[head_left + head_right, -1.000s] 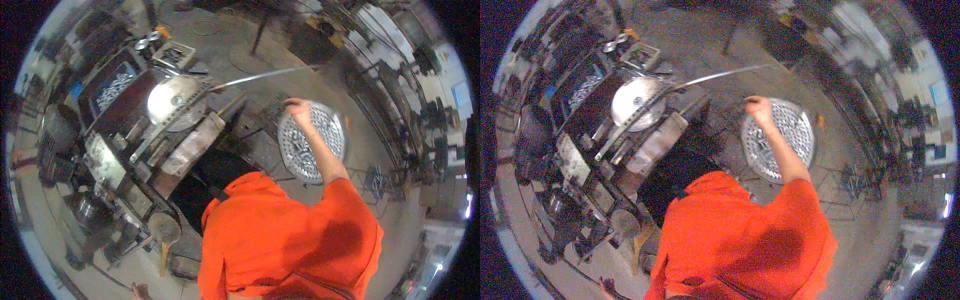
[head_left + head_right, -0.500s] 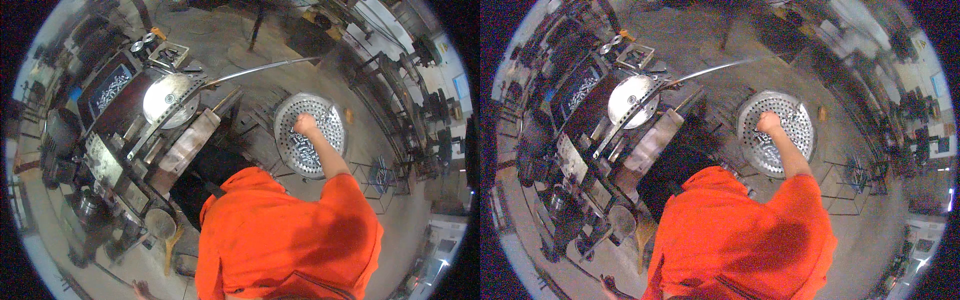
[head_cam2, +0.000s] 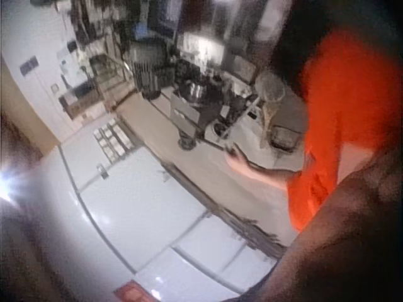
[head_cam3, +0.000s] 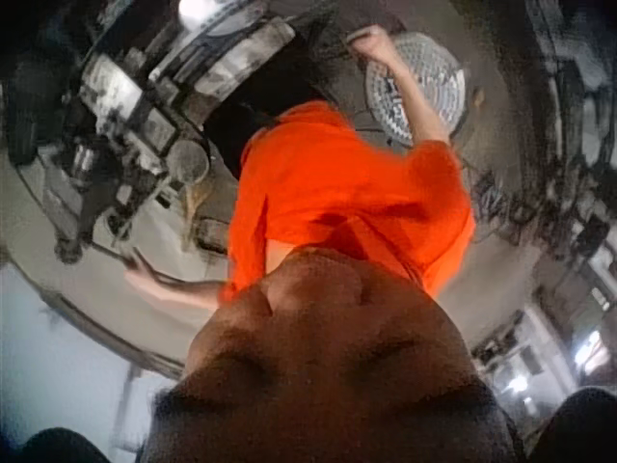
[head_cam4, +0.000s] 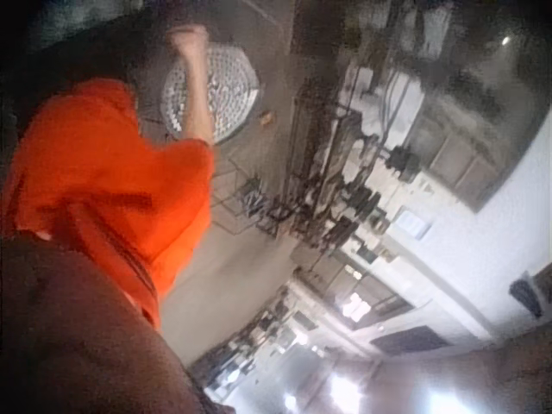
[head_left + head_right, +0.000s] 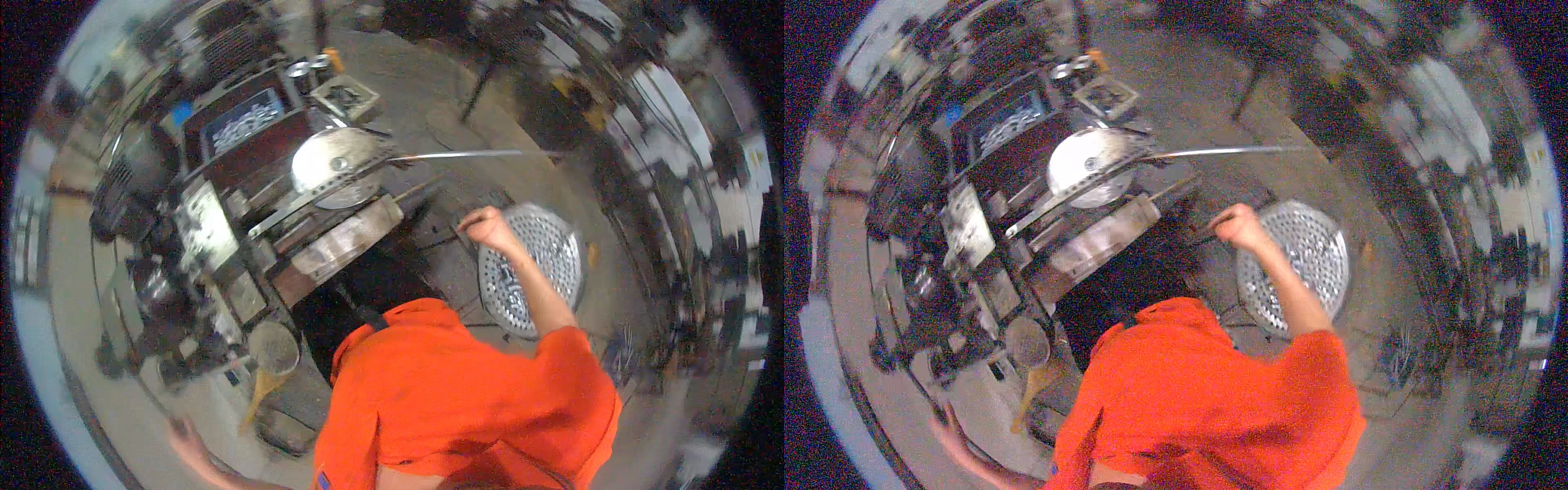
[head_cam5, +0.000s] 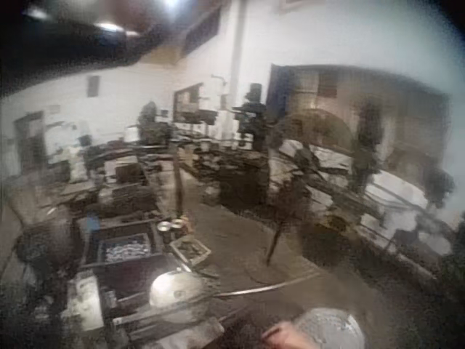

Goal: The person operates a metal turning machine, repeatedly inserting small metal pieces into the chuck, engaging the machine, and removing the finished parts. The finished parts are placed into a perforated metal basket nearby.

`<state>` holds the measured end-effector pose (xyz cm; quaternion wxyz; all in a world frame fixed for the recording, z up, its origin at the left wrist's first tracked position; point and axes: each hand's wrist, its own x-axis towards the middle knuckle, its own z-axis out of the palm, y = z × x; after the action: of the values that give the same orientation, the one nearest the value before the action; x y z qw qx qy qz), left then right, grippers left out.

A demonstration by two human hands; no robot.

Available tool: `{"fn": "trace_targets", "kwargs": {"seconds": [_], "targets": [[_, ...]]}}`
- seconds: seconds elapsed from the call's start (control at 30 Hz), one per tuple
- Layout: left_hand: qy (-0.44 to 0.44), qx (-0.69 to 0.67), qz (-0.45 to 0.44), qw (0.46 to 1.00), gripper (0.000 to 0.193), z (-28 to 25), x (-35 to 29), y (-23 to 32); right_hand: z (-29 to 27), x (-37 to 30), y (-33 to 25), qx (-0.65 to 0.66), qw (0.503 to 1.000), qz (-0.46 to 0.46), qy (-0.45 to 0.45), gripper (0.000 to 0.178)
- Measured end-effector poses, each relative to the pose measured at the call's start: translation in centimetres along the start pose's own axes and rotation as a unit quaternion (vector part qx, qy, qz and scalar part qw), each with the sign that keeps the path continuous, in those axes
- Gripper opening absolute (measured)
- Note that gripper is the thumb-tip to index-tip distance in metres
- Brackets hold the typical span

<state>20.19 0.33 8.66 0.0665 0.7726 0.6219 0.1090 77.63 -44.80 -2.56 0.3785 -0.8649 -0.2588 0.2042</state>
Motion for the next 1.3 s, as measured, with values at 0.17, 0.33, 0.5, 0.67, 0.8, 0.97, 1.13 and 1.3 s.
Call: {"fn": "trace_targets", "kwargs": {"seconds": [0.17, 0.33, 0.5, 0.67, 0.8, 0.97, 1.13, 1.3], "targets": [[-0.105, -0.435, 0.082, 0.891, 0.03, 2.0, -1.6, 18.3, 9.4, 1.8, -17.7, 0.141, 0.921, -0.321, -0.169, 0.038], [-0.389, -0.657, 0.123, 0.634, 0.045, 6.4, -4.3, 27.0, 14.3, 1.5, -27.7, 0.176, 0.808, -0.536, -0.17, 0.038], [-0.408, -0.787, 0.092, 0.453, 0.038, 7.5, -5.5, 26.2, 16.1, 0.7, -29.2, 0.168, 0.814, -0.539, -0.138, 0.037], [-0.267, -0.652, 0.132, 0.697, 0.028, 6.3, -4.7, 25.4, 17.0, 0.5, -30.0, 0.058, 0.8, -0.588, -0.102, 0.032], [-0.235, -0.503, 0.155, 0.817, 0.034, 5.6, -3.5, 24.1, 17.5, 1.5, -31.2, -0.018, 0.765, -0.626, -0.147, 0.025], [-0.245, -0.429, 0.227, 0.839, 0.03, 3.8, -1.0, 19.4, 18.8, 3.2, -35.3, -0.083, 0.73, -0.633, -0.242, 0.02], [0.006, -0.161, 0.083, 0.983, 0.03, -2.1, -0.8, 7.5, 24.1, 8.6, -40.4, -0.148, 0.716, -0.658, -0.18, 0.023], [0.017, 0.121, -0.073, 0.99, 0.031, -1.9, -6.9, -6.5, 30.6, 12.7, -43.8, -0.333, 0.751, -0.549, -0.155, 0.03]]}}
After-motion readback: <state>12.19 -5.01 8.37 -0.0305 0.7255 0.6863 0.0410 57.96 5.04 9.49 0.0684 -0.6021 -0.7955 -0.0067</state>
